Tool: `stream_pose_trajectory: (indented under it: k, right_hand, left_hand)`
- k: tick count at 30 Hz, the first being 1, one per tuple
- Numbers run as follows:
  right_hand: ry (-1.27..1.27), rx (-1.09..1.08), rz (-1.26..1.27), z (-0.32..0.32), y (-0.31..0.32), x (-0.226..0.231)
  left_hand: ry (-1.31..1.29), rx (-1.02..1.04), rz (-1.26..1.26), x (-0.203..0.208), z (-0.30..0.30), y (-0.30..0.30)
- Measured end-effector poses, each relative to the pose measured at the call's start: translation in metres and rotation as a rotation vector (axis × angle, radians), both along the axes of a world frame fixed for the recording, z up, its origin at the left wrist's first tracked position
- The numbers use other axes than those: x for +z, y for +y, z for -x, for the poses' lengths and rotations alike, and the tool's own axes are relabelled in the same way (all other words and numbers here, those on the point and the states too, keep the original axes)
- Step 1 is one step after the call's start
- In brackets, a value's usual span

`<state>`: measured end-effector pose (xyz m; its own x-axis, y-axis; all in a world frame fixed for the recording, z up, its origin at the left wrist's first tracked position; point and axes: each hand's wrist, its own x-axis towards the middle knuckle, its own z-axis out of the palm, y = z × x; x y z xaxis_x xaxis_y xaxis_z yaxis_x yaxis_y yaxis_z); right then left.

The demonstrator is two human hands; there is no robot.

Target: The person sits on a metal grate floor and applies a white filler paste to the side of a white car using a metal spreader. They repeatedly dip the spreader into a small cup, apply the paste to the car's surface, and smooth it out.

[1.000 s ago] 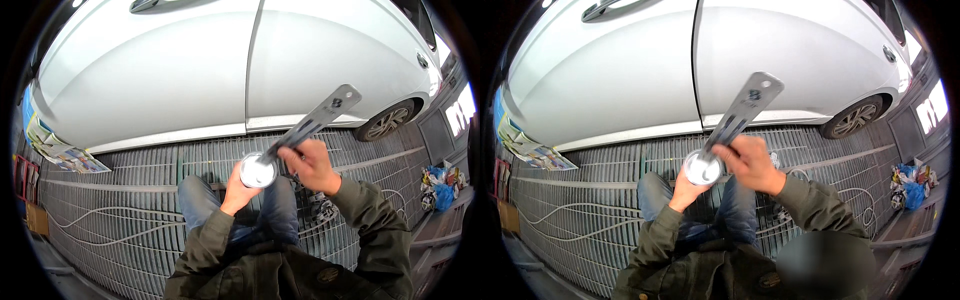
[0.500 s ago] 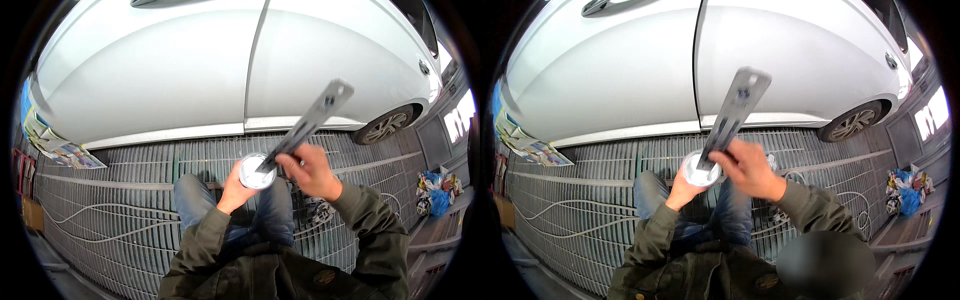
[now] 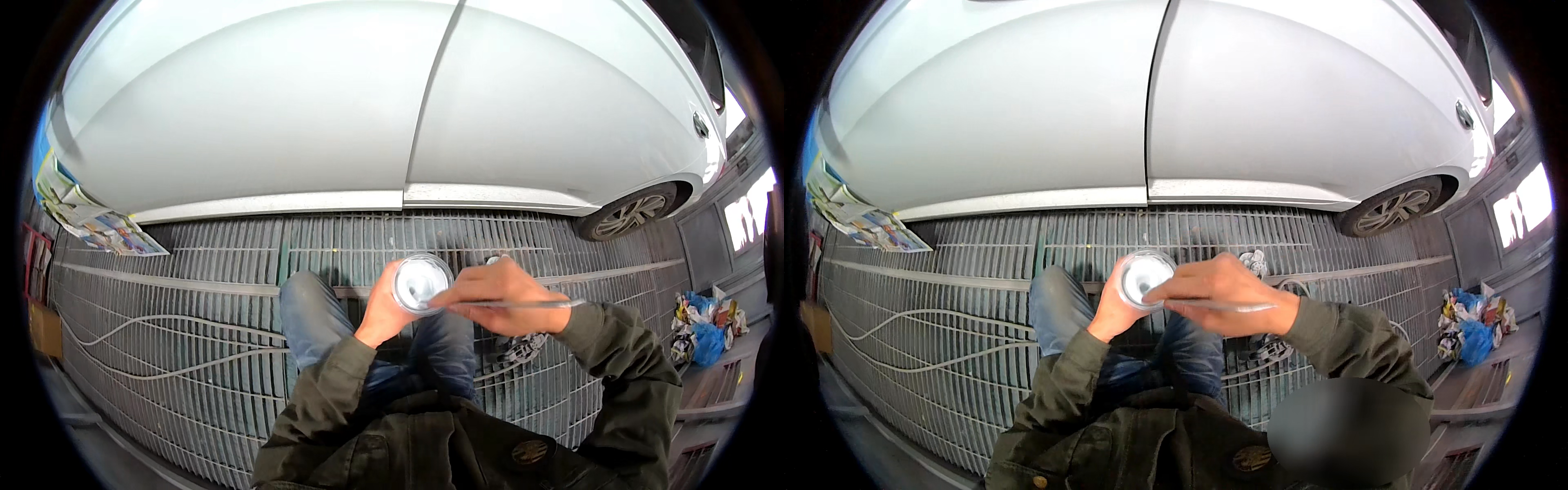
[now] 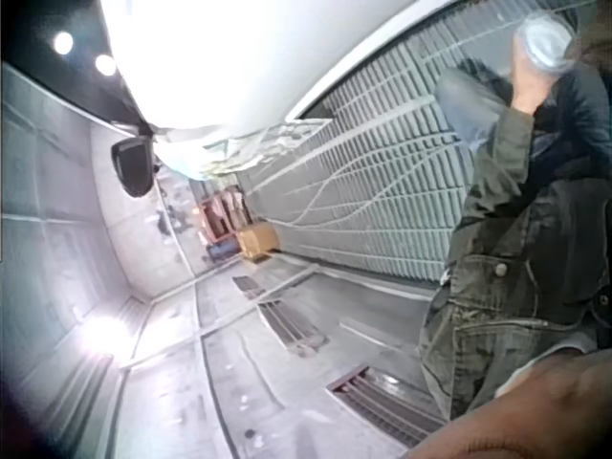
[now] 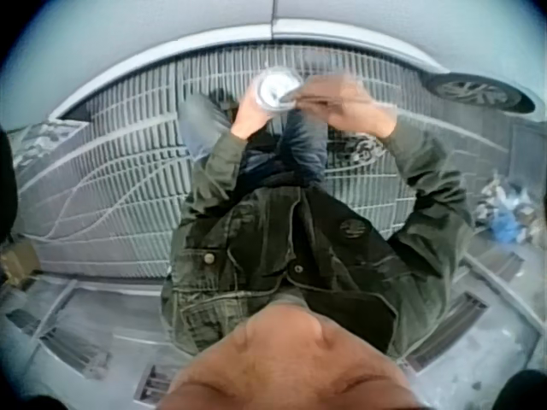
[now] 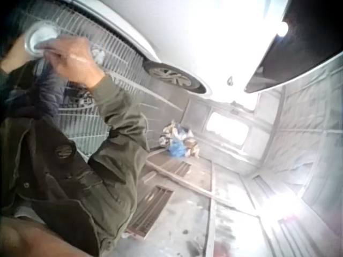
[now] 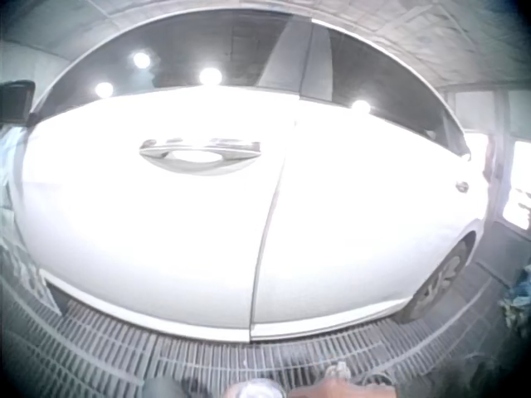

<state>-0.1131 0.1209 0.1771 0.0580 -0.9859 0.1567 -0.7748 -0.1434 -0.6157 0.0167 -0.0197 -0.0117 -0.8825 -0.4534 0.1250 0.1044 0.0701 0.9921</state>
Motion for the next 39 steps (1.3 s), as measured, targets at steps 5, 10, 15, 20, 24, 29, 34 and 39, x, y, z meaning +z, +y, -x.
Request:
stream_pose_trajectory:
  k: [5, 10, 15, 20, 24, 29, 34, 39]
  right_hand:
    - [-0.123, -0.201, 0.147, 0.003, -0.004, -0.006]
    - [-0.118, -0.217, 0.063, -0.001, -0.002, 0.000]
    - [-0.086, -0.081, 0.013, 0.000, 0.006, -0.012]
    - [-0.129, 0.056, 0.011, 0.014, -0.010, 0.032]
    - [-0.254, 0.372, -0.140, 0.011, -0.029, 0.044]
    - [-0.168, 0.288, -0.170, 0.007, -0.030, 0.023]
    - [-0.184, 0.007, -0.096, 0.013, -0.010, 0.016]
    - [-0.279, -0.297, -0.191, -0.010, 0.004, 0.008]
  left_hand:
    - [0.058, 0.063, 0.029, -0.001, 0.003, 0.000]
    - [-0.024, 0.119, 0.086, -0.003, 0.005, 0.001]
    - [-0.024, 0.020, 0.096, -0.012, 0.005, 0.001]
    - [-0.007, -0.391, -0.131, 0.005, -0.003, -0.010]
    - [-0.087, -0.915, 0.012, 0.034, 0.000, -0.025]
    - [-0.193, -1.063, 0.046, 0.053, -0.006, -0.025]
    - [-0.042, -0.584, -0.126, 0.035, -0.023, -0.031]
    - [0.061, -0.150, -0.168, -0.002, -0.011, -0.011]
